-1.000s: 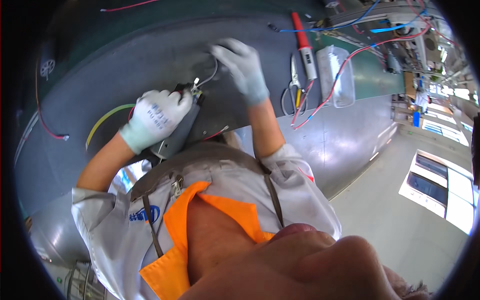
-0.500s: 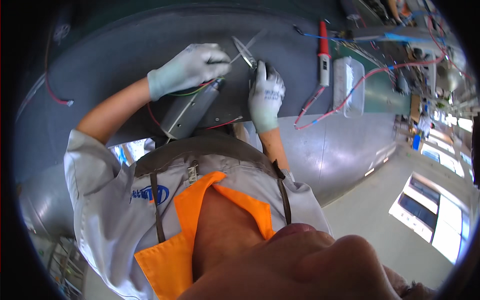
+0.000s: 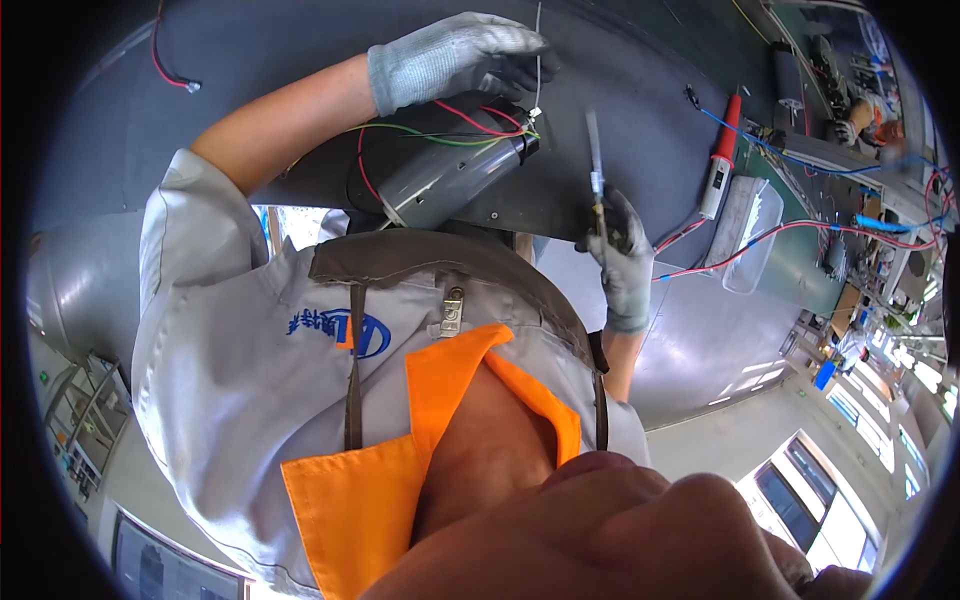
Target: Assemble electric motors by connecting wires and using tools on an assembly line.
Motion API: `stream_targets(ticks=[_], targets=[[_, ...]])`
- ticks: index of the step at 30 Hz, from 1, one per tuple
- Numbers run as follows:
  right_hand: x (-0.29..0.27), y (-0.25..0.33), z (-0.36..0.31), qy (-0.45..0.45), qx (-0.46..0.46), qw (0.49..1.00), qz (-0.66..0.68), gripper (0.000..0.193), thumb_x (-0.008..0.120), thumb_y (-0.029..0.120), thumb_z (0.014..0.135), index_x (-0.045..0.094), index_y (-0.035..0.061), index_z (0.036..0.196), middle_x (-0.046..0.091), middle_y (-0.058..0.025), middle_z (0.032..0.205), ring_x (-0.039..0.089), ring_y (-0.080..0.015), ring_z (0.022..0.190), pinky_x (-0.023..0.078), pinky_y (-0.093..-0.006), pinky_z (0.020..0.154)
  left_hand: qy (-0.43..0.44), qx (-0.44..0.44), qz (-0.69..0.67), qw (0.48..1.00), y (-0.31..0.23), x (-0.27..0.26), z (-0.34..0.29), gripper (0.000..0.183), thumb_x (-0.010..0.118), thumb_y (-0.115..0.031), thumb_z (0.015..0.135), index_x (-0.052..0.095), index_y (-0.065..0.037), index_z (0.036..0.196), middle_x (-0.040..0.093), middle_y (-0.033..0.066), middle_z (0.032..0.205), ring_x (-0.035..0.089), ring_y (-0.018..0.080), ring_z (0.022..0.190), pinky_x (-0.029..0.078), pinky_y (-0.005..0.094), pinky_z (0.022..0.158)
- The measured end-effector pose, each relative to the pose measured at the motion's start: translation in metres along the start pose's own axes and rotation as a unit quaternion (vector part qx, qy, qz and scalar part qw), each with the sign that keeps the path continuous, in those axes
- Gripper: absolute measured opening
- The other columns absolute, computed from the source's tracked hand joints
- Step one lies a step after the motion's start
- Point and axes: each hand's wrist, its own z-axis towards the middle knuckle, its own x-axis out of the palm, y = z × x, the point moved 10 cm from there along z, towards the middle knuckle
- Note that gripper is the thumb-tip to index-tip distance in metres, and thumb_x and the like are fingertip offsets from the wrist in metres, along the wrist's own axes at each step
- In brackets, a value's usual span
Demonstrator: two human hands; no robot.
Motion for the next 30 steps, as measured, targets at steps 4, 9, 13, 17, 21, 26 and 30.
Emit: stream_targets(ticks=[4,9,13,17,21,26,30], targets=[[0.034,0.029,0.027,0.159,-0.049,0.957,-0.239,0.066,0.073,0.033,0.093,0.048,0.0004,0.144,0.06,-0.0155,0.136,0.062,-0.0283,0.119,0.048,-0.0382,0.103,0.001,-0.008,-0.07,0.998,0.025,-0.027,0.008,0.037,0.054,-0.025,0.104,0.059,0.0,0.13,0.066,0.0141,0.126,0.066,0.0228,0.115,0.053,0.0403,0.1],[0.073,0.072,0.035,0.21,-0.16,0.876,-0.403,0.065,0.074,0.037,0.09,0.052,0.0014,0.139,0.06,-0.0265,0.13,0.06,-0.0412,0.12,0.048,-0.0426,0.102,-0.008,-0.001,-0.058,0.998,0.018,-0.016,0.006,0.037,0.055,-0.028,0.104,0.06,-0.001,0.13,0.067,0.0144,0.124,0.066,0.0234,0.113,0.053,0.0414,0.1],[0.087,0.09,0.029,0.187,-0.173,0.811,-0.527,0.062,0.075,0.039,0.089,0.055,0.0018,0.135,0.067,-0.0238,0.108,0.066,-0.0382,0.1,0.052,-0.0425,0.088,-0.046,0.002,-0.05,0.998,0.014,-0.015,0.0,0.036,0.057,-0.031,0.103,0.068,-0.001,0.117,0.069,0.0161,0.118,0.066,0.0237,0.112,0.053,0.0418,0.096],[0.077,0.08,0.034,0.147,-0.077,0.82,-0.548,0.06,0.077,0.038,0.086,0.058,0.0032,0.131,0.07,-0.0194,0.092,0.067,-0.0394,0.085,0.052,-0.0436,0.077,-0.056,0.368,0.357,0.856,-0.061,-0.012,-0.056,0.026,0.05,-0.014,0.102,0.066,0.003,0.113,0.069,0.015,0.111,0.064,0.024,0.106,0.048,0.034,0.094],[0.014,0.084,0.04,-0.006,-0.142,0.74,-0.657,0.059,0.075,0.025,0.088,0.053,0.0053,0.139,0.07,-0.0218,0.094,0.067,-0.0422,0.089,0.052,-0.0482,0.077,0.178,0.067,0.321,0.928,-0.08,0.006,-0.124,0.03,0.068,-0.03,0.096,0.075,-0.001,0.1,0.07,0.0181,0.111,0.068,0.0268,0.106,0.054,0.0415,0.087],[0.005,0.06,0.047,0.007,-0.053,0.911,-0.41,0.043,0.076,0.022,0.091,0.064,-0.0042,0.123,0.07,-0.0115,0.085,0.067,-0.0243,0.079,0.052,-0.0376,0.071,0.024,-0.004,0.593,0.805,-0.051,-0.011,-0.212,0.046,0.079,-0.026,0.083,0.067,-0.001,0.12,0.066,0.0188,0.117,0.065,0.0374,0.105,0.053,0.0423,0.089],[0.098,-0.003,0.046,0.28,0.157,0.941,-0.112,0.045,0.068,0.039,0.098,0.064,-0.0028,0.112,0.069,-0.0087,0.091,0.067,-0.0136,0.07,0.053,-0.0259,0.06,-0.204,0.196,0.67,0.687,-0.058,0.02,-0.179,0.069,0.07,-0.037,0.084,0.05,-0.006,0.142,0.055,0.0213,0.135,0.053,0.0408,0.124,0.041,0.0497,0.107]])
